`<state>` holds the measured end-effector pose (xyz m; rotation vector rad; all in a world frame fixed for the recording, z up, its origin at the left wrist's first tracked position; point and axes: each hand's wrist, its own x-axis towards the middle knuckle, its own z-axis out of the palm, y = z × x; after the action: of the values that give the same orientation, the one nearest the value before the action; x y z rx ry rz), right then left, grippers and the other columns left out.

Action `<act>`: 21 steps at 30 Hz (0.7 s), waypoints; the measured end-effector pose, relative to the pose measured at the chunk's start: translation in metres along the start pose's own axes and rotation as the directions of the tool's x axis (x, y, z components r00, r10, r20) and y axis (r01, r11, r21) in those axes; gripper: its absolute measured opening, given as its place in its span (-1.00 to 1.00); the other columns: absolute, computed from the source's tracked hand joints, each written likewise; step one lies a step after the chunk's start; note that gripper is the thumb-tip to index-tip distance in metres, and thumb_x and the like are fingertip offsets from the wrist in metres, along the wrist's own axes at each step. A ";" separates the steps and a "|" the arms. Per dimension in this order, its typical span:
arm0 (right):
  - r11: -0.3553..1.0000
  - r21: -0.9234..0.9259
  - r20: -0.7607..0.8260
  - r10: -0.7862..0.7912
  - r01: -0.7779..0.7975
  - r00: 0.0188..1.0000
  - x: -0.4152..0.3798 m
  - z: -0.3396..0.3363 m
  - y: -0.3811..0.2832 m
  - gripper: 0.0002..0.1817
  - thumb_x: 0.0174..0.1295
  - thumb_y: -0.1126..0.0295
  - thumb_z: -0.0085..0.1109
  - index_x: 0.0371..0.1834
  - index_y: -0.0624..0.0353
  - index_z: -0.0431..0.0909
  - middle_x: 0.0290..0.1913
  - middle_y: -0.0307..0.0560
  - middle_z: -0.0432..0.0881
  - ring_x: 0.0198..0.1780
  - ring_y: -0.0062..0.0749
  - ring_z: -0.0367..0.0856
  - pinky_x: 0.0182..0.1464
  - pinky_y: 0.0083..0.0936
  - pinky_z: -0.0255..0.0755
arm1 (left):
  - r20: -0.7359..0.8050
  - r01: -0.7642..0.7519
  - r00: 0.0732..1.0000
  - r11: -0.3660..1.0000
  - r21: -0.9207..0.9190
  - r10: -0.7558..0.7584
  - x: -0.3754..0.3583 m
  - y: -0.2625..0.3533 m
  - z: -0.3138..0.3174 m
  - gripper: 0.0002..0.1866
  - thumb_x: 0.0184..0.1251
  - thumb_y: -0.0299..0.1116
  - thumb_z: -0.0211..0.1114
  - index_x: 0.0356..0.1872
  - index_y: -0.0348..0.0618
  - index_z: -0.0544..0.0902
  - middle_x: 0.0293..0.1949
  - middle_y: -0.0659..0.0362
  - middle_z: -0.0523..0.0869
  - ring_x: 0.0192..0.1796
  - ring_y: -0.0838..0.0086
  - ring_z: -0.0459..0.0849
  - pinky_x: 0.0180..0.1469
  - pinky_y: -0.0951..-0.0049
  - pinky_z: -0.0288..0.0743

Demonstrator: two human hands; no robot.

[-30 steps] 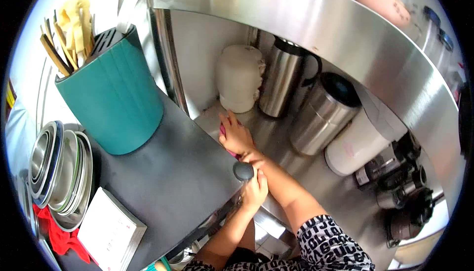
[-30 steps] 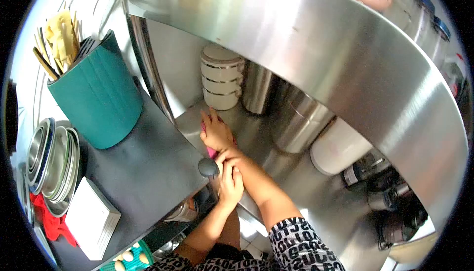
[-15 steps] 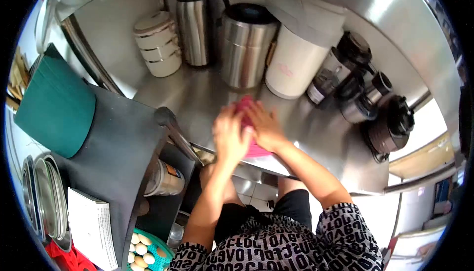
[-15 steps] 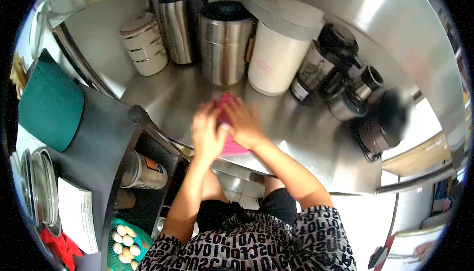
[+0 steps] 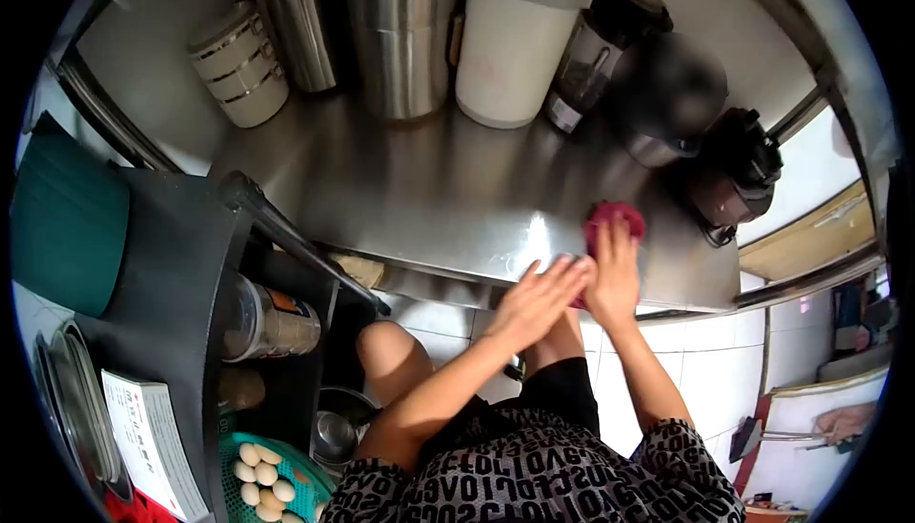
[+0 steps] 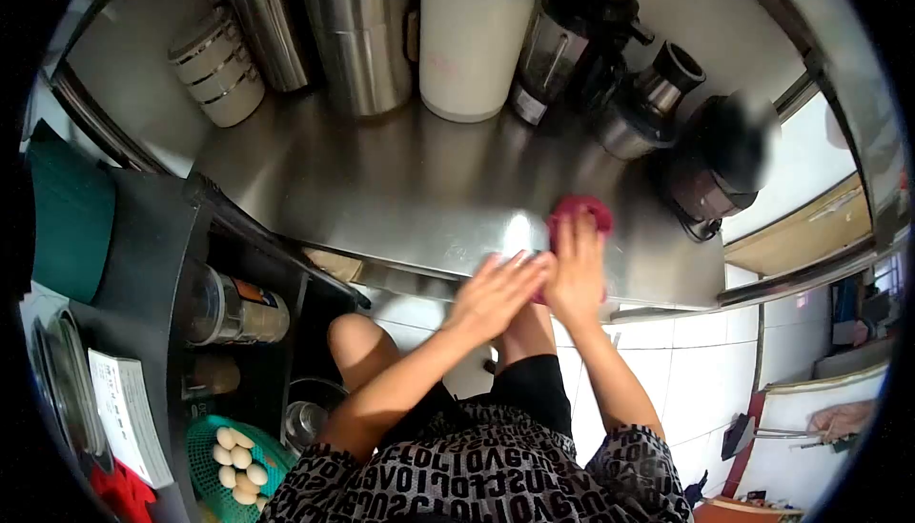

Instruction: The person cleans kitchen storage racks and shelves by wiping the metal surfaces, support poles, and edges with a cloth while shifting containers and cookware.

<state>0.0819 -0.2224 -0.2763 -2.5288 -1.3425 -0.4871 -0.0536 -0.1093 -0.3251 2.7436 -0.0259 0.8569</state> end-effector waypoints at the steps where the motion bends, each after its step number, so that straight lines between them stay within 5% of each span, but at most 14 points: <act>1: 0.998 0.058 0.027 -0.036 0.034 0.999 0.007 0.000 -0.026 -0.32 0.37 0.14 -0.03 0.48 0.31 0.18 0.53 0.25 0.12 0.56 0.18 0.02 0.54 0.03 -0.11 | -0.096 0.077 0.992 0.997 -0.021 -0.078 -0.015 -0.009 -0.013 -0.51 0.35 -0.46 0.14 0.32 0.04 0.52 0.43 0.30 0.43 0.50 0.37 0.31 0.57 0.00 -0.08; 3: 0.962 0.215 0.087 -0.190 0.167 0.978 0.022 0.003 -0.080 -0.27 0.33 0.10 -0.01 0.49 0.31 0.16 0.54 0.26 0.08 0.56 0.19 0.01 0.55 0.00 -0.10 | -0.307 0.217 0.944 0.929 0.300 -0.121 -0.056 -0.041 -0.021 -0.57 0.34 -0.53 0.16 0.19 0.11 0.65 0.39 0.31 0.49 0.52 0.35 0.28 0.58 -0.09 -0.37; 5: 0.908 0.260 0.091 -0.362 0.329 0.928 0.040 0.013 -0.136 -0.28 0.35 0.10 -0.02 0.49 0.31 0.17 0.54 0.23 0.09 0.56 0.14 0.01 0.56 -0.03 -0.13 | -0.394 0.429 0.871 0.848 0.311 -0.295 -0.092 -0.064 -0.048 -0.62 0.37 -0.52 0.10 0.13 0.05 0.68 0.40 0.14 0.47 0.51 0.10 0.28 0.55 -0.10 -0.18; 6: 0.839 0.333 -0.058 -0.438 0.431 0.897 0.047 0.028 -0.164 -0.31 0.29 0.15 0.06 0.43 0.31 0.26 0.51 0.20 0.18 0.54 0.13 0.10 0.54 -0.04 -0.02 | -0.373 0.572 0.804 0.772 0.276 -0.463 -0.099 -0.061 -0.073 -0.60 0.31 -0.52 0.12 0.14 0.02 0.67 0.41 0.07 0.44 0.47 0.01 0.33 0.49 -0.14 0.00; 8: 0.654 0.443 -0.228 -0.579 0.613 0.783 0.064 0.061 -0.220 -0.32 0.24 0.24 0.09 0.42 0.33 0.27 0.52 0.16 0.18 0.55 0.08 0.08 0.55 -0.08 -0.04 | -0.530 0.641 0.712 0.734 0.222 -0.461 -0.123 -0.064 -0.090 -0.54 0.33 -0.51 0.10 0.26 -0.06 0.55 0.40 -0.13 0.39 0.42 -0.10 0.36 0.42 -0.08 0.20; 9: 0.613 0.321 -0.194 -0.704 0.722 0.683 0.073 0.055 -0.249 -0.34 0.19 0.31 0.10 0.38 0.35 0.32 0.49 0.15 0.23 0.53 0.06 0.13 0.54 -0.10 0.00 | -0.564 0.674 0.667 0.716 0.180 -0.486 -0.133 -0.061 -0.095 -0.52 0.36 -0.49 0.08 0.32 -0.13 0.47 0.40 -0.18 0.37 0.43 -0.12 0.34 0.43 -0.02 0.17; 10: 0.496 0.436 -0.381 -0.654 0.751 0.653 0.078 0.073 -0.274 -0.35 0.15 0.33 0.08 0.35 0.35 0.36 0.49 0.12 0.25 0.53 0.01 0.15 0.54 -0.14 0.01 | -0.593 0.728 0.614 0.665 0.168 -0.522 -0.135 -0.052 -0.104 -0.53 0.38 -0.47 0.09 0.32 -0.17 0.47 0.41 -0.19 0.35 0.43 -0.13 0.32 0.44 0.01 0.16; 13: 0.718 0.099 -0.207 -0.662 0.689 0.720 0.090 0.093 -0.319 -0.39 0.29 0.30 -0.05 0.45 0.19 0.30 0.56 0.03 0.13 0.53 -0.01 0.14 0.53 -0.16 0.02 | -0.608 0.778 0.550 0.616 0.123 -0.573 -0.135 -0.029 -0.113 -0.54 0.42 -0.42 0.11 0.31 -0.28 0.45 0.43 -0.19 0.31 0.45 -0.11 0.28 0.44 0.06 0.14; 17: 0.776 0.080 -0.173 -0.608 0.626 0.775 0.073 0.087 -0.277 -0.36 0.35 0.22 -0.06 0.51 0.09 0.21 0.59 0.04 0.04 0.55 0.01 0.10 0.51 -0.10 0.01 | -0.629 0.724 0.617 0.653 0.221 -0.472 -0.110 -0.024 -0.109 -0.52 0.46 -0.35 0.08 0.34 -0.31 0.42 0.45 -0.15 0.30 0.44 -0.07 0.30 0.42 0.05 0.17; 21: 0.868 0.201 -0.063 -0.451 0.454 0.890 0.036 0.056 -0.162 -0.31 0.27 0.13 0.06 0.49 0.05 0.25 0.59 0.05 0.04 0.52 0.00 0.17 0.50 -0.10 0.04 | -0.571 0.573 0.744 0.771 0.279 -0.346 -0.045 -0.013 -0.087 -0.52 0.45 -0.33 0.09 0.33 -0.29 0.43 0.43 -0.11 0.34 0.47 -0.03 0.27 0.45 0.10 0.15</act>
<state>-0.0243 -0.0856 -0.3048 -2.0306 -1.8829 -0.4153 -0.1376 -0.0768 -0.2848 2.5850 1.0512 1.5061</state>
